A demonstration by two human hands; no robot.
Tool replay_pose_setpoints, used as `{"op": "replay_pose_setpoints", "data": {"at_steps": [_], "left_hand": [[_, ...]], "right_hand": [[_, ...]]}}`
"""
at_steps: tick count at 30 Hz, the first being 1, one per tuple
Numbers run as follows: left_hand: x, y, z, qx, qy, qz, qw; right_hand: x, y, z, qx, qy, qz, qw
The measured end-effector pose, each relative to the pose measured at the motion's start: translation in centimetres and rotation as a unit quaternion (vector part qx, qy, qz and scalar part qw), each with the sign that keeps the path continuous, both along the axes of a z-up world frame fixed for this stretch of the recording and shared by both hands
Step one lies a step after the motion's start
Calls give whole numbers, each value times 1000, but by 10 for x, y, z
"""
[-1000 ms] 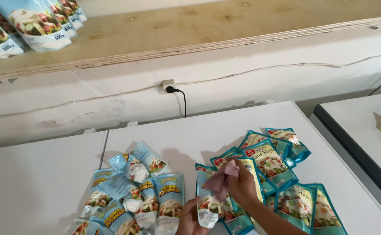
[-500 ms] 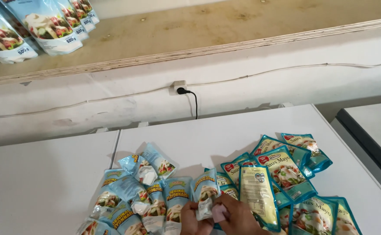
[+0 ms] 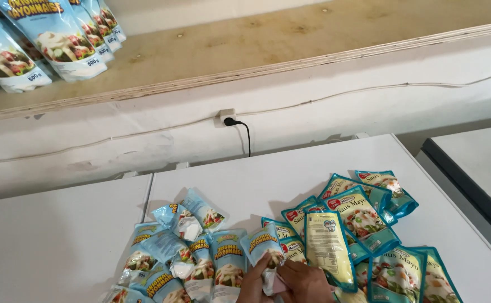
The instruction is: Wiping down pouches of mayonnaise with a cloth and arranging them neatly on a grocery store shelf.
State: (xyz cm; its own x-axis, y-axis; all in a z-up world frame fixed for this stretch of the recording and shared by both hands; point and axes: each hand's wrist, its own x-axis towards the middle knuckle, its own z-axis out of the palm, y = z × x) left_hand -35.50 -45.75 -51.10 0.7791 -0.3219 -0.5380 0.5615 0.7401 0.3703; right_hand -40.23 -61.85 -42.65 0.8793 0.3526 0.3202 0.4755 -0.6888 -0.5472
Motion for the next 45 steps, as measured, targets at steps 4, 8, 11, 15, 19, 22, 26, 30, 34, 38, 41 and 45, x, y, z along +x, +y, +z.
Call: {"op": "replay_pose_setpoints", "data": {"at_steps": [4, 8, 11, 15, 19, 22, 26, 30, 34, 38, 41, 45], "left_hand": [[4, 6, -9, 14, -19, 21, 999], [-4, 3, 17, 17, 20, -6, 1000], [-6, -1, 33, -18, 19, -25, 999], [1, 2, 30, -60, -15, -7, 998], [4, 6, 48, -52, -23, 7, 998], [4, 14, 73, -24, -6, 1, 1000], [6, 14, 84, -19, 23, 15, 999], [9, 13, 73, -47, 22, -11, 999], [11, 10, 52, -36, 20, -48, 998], [9, 7, 58, 3, 33, -65, 997], [6, 4, 66, 6, 38, -62, 997], [5, 2, 75, 13, 47, -53, 997]], "right_hand": [[6, -19, -62, -79, -115, 50, 989], [1, -31, -42, -130, -137, 81, 979], [-7, -19, 28, -44, -12, 1, 999], [-11, -7, 62, 106, 197, -60, 973], [-5, -15, 20, 129, 155, -38, 979], [-2, -9, 9, 28, 86, 7, 996], [-5, -4, 0, 83, 154, -59, 983], [-7, -3, -3, 247, 193, -70, 947], [-7, -2, 30, 234, 364, -136, 891], [-8, -8, 30, 140, 261, -142, 945], [-13, -10, 23, 121, 205, -139, 961], [-10, -6, 32, 68, 239, -175, 953]]}}
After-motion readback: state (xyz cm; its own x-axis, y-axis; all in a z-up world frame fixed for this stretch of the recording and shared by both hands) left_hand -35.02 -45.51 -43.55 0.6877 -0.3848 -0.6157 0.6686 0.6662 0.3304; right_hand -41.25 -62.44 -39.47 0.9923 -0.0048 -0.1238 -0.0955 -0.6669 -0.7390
